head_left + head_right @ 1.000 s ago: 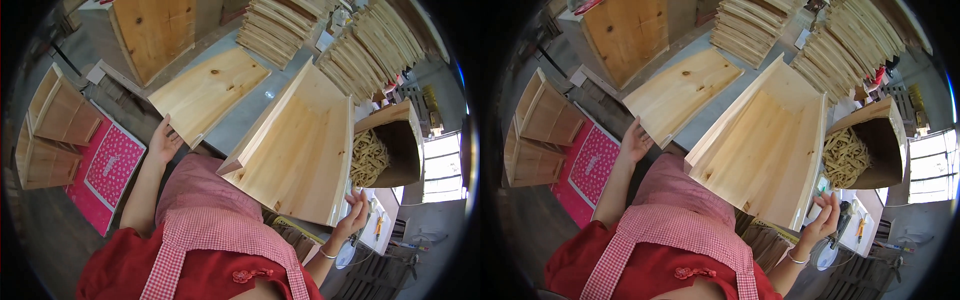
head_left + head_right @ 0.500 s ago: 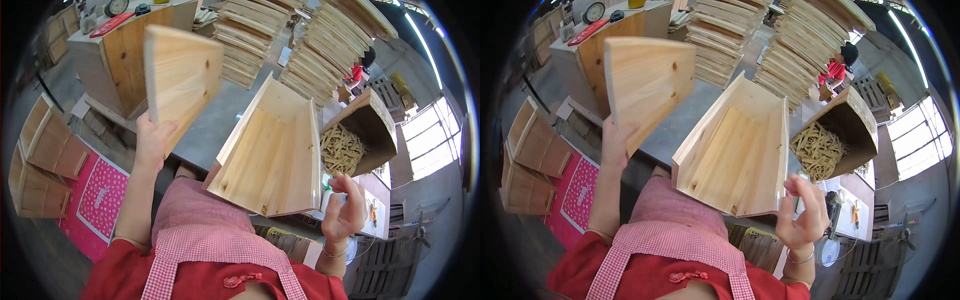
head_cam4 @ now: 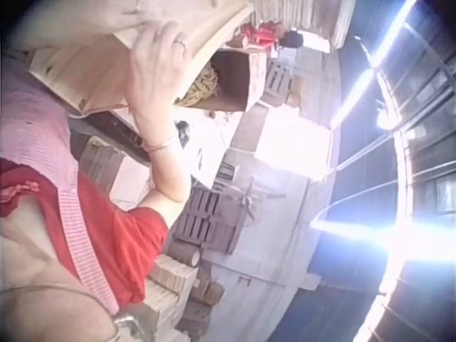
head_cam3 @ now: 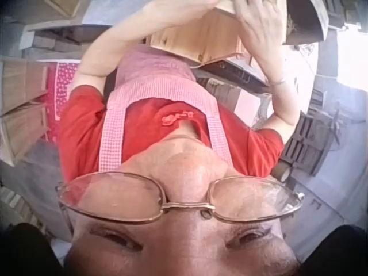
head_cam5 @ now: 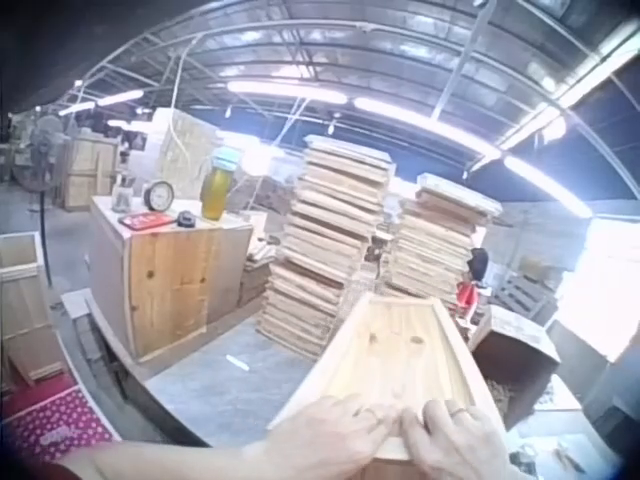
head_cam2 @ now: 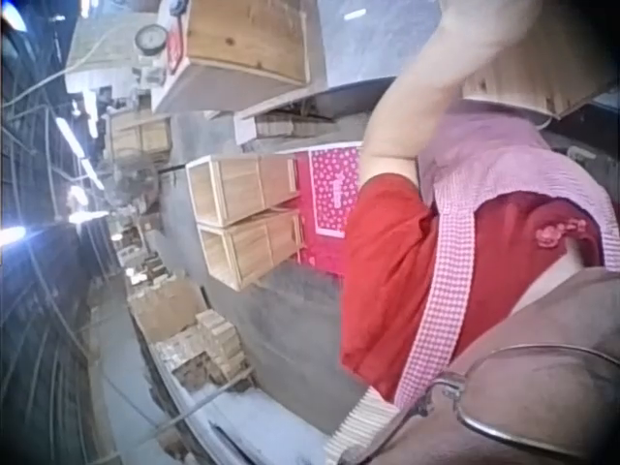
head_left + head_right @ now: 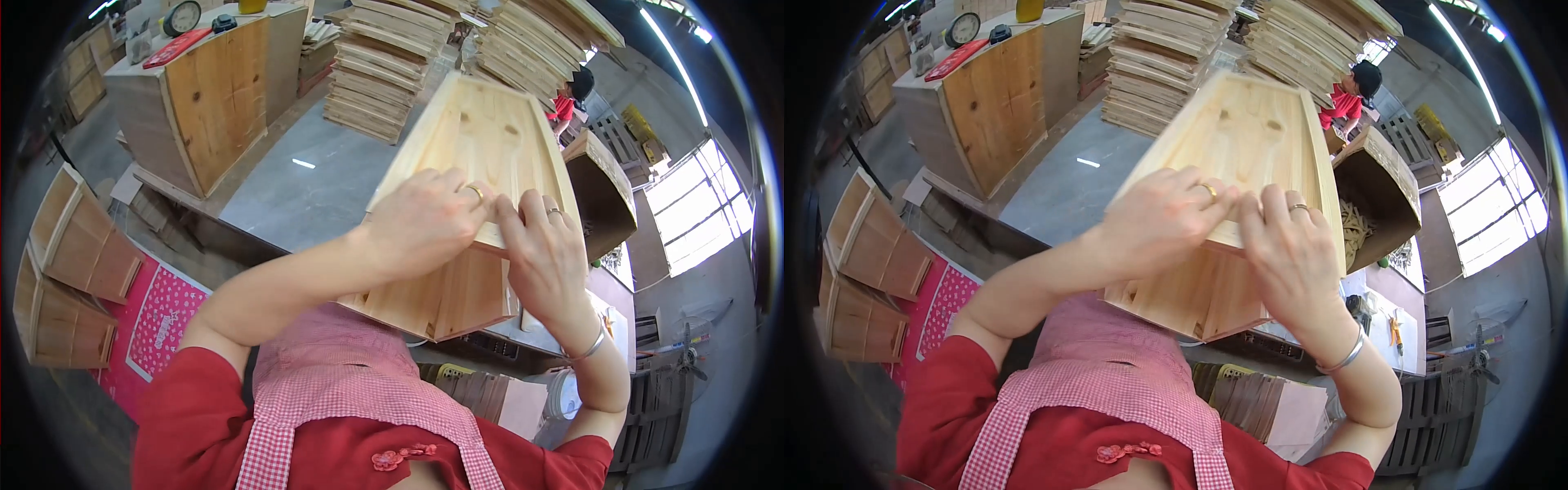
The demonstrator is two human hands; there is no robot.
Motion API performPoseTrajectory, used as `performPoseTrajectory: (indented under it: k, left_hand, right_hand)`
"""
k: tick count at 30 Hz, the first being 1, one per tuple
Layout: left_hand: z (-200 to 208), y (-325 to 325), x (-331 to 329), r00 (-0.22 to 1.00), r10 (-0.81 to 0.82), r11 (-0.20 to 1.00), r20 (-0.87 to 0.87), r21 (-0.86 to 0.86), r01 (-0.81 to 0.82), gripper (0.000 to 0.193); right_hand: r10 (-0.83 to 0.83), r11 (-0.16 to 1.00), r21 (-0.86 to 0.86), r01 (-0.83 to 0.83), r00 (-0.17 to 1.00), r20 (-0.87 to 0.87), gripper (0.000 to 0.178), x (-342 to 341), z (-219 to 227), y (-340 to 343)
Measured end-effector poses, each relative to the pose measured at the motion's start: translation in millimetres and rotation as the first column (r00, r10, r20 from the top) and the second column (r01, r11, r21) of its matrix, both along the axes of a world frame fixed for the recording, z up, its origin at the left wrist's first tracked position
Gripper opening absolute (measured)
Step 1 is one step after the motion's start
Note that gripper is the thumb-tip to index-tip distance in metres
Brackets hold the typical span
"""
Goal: Assembling wooden box frames by applying glue to panel edges, joining them, and securing the assembly with rubber bands.
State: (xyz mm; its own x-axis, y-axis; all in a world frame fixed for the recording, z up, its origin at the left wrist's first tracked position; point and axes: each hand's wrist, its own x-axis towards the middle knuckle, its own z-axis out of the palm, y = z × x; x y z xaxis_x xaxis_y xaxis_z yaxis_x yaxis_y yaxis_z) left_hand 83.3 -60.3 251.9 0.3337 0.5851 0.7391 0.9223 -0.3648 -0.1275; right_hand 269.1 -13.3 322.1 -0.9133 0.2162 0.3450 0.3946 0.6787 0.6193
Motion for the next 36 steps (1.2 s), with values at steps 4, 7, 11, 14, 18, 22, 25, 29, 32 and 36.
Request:
performPoseTrajectory:
  k: [4,7,11,14,18,22,25,29,32,36]
  left_hand:
    - [-21.3,11.0,19.9,0.999,0.02,0.999,0.026,-0.042,-0.019,0.04]
    - [-30.2,-5.2,22.7,0.996,0.066,0.995,0.06,-0.079,-0.061,0.043]
    - [-36.0,-52.9,-3.0,0.959,0.02,0.996,0.284,-0.086,0.005,0.061]
    - [-45.8,-74.7,-37.3,0.871,0.086,0.991,0.483,-0.134,-0.023,0.078]
    - [-70.2,-80.5,-60.9,0.765,0.074,0.978,0.64,-0.197,0.07,0.073]
    - [-89.8,-78.8,-65.5,0.593,0.027,0.925,0.805,-0.245,0.291,0.069]
    - [-96.0,-76.6,-65.8,0.528,0.017,0.909,0.849,-0.233,0.345,0.067]
    - [-97.2,-73.8,-64.4,0.474,-0.009,0.896,0.88,-0.203,0.395,0.064]
    - [-97.0,-72.8,-64.6,0.513,-0.021,0.903,0.858,-0.204,0.379,0.061]
    - [-100.7,-72.1,-68.1,0.508,-0.023,0.895,0.861,-0.209,0.395,0.058]
  right_hand:
    - [0.013,0.999,-0.048,-0.012,1.0,0.016,0.031,17.2,-28.5,15.8]
    - [-0.002,0.995,-0.104,0.001,1.0,-0.004,0.036,24.7,-45.1,14.2]
    - [0.003,0.986,-0.165,-0.008,0.999,-0.034,0.038,27.9,-58.4,12.3]
    - [0.002,0.98,-0.199,-0.013,0.999,-0.055,0.039,26.6,-66.9,11.7]
    - [-0.004,0.978,-0.21,-0.01,0.998,-0.066,0.038,23.8,-73.7,10.0]
    - [-0.002,0.975,-0.22,-0.016,0.997,-0.082,0.037,22.1,-75.6,6.5]
    - [-0.01,0.974,-0.226,-0.012,0.995,-0.096,0.038,22.1,-76.8,5.9]
    - [-0.012,0.97,-0.243,-0.016,0.993,-0.113,0.038,22.0,-79.8,5.2]
    - [-0.01,0.973,-0.23,-0.016,0.994,-0.11,0.038,20.0,-80.3,3.0]
    - [-0.015,0.974,-0.225,-0.012,0.993,-0.117,0.037,16.0,-79.8,-0.2]
